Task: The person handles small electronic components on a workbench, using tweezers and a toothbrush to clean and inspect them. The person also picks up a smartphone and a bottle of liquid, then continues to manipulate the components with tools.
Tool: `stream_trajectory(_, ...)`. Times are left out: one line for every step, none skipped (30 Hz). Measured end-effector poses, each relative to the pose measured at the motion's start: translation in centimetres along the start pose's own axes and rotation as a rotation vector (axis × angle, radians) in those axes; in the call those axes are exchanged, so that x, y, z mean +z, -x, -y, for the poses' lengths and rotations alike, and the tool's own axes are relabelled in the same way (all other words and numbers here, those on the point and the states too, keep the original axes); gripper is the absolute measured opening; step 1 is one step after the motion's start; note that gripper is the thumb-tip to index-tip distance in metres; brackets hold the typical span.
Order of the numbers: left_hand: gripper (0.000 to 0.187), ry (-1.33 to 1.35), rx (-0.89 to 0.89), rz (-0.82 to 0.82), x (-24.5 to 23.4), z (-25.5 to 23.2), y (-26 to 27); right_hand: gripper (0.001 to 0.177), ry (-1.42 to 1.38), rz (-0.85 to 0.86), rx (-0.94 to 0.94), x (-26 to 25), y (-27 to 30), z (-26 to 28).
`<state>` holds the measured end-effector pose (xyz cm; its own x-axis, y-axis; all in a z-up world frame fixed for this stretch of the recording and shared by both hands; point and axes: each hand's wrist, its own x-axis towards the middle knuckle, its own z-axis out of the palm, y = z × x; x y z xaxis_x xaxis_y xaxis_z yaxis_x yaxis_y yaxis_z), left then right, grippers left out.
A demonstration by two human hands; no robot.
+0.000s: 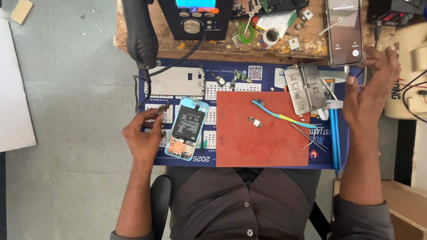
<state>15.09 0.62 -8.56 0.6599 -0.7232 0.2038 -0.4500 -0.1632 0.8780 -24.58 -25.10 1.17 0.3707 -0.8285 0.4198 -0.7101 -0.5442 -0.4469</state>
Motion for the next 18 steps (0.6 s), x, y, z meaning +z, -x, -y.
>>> stream_trajectory(0.018,-0.003,-0.059,0.005,0.1,0.0,0.0,0.056,0.005,0.001,-0.03,0.1,-0.2,0.2)
stream_trajectory(0.018,-0.006,-0.118,0.011,0.2,0.0,0.0,0.051,0.009,0.003,-0.058,0.3,-0.3,0.4)
stream_trajectory(0.018,-0.009,-0.177,0.017,0.2,-0.1,0.0,0.047,0.014,0.004,-0.087,0.3,-0.4,0.6)
stream_trajectory(0.019,-0.031,-0.149,0.012,0.3,0.0,0.0,0.052,0.001,0.024,-0.063,0.4,-0.6,0.8)
stream_trajectory(0.019,-0.054,-0.121,0.007,0.3,0.0,0.0,0.059,-0.012,0.043,-0.039,0.6,-0.6,1.1)
stream_trajectory(0.019,-0.078,-0.094,0.002,0.4,0.0,0.0,0.067,-0.026,0.064,-0.016,0.8,-0.7,1.3)
stream_trajectory(0.02,-0.097,-0.087,0.0,0.4,0.1,-0.1,0.06,-0.026,0.072,-0.048,0.9,-0.9,1.4)
stream_trajectory(0.021,-0.118,-0.083,-0.004,0.4,0.2,-0.1,0.054,-0.028,0.082,-0.08,1.1,-1.0,1.5)
stream_trajectory(0.021,-0.139,-0.078,-0.007,0.3,0.3,-0.1,0.048,-0.029,0.092,-0.113,1.3,-1.1,1.5)
stream_trajectory(0.021,-0.147,-0.048,-0.012,0.3,0.4,-0.1,0.052,-0.023,0.095,-0.112,1.4,-1.1,1.5)
stream_trajectory(0.022,-0.156,-0.019,-0.016,0.3,0.4,-0.1,0.055,-0.016,0.099,-0.111,1.4,-1.1,1.4)
stream_trajectory(0.022,-0.163,0.011,-0.02,0.2,0.4,-0.2,0.059,-0.009,0.103,-0.109,1.5,-1.1,1.2)
stream_trajectory(0.024,-0.163,0.021,-0.008,0.2,0.3,-0.4,0.057,-0.003,0.085,-0.12,1.7,-1.1,1.0)
stream_trajectory(0.025,-0.166,0.028,0.004,0.1,0.2,-0.4,0.055,0.001,0.07,-0.13,1.9,-1.0,0.6)
stream_trajectory(0.027,-0.169,0.036,0.016,0.0,0.0,-0.5,0.054,0.004,0.054,-0.14,2.1,-0.8,0.1)
stream_trajectory(0.028,-0.184,0.044,0.008,-0.2,-0.1,-0.7,0.054,-0.001,0.055,-0.132,2.1,-0.8,-0.3)
stream_trajectory(0.029,-0.198,0.052,0.001,-0.2,-0.2,-0.8,0.054,-0.006,0.056,-0.124,2.1,-0.5,-0.7)
stream_trajectory(0.029,-0.214,0.059,-0.002,-0.5,-0.3,-0.8,0.054,-0.014,0.059,-0.111,2.0,-0.2,-1.1)
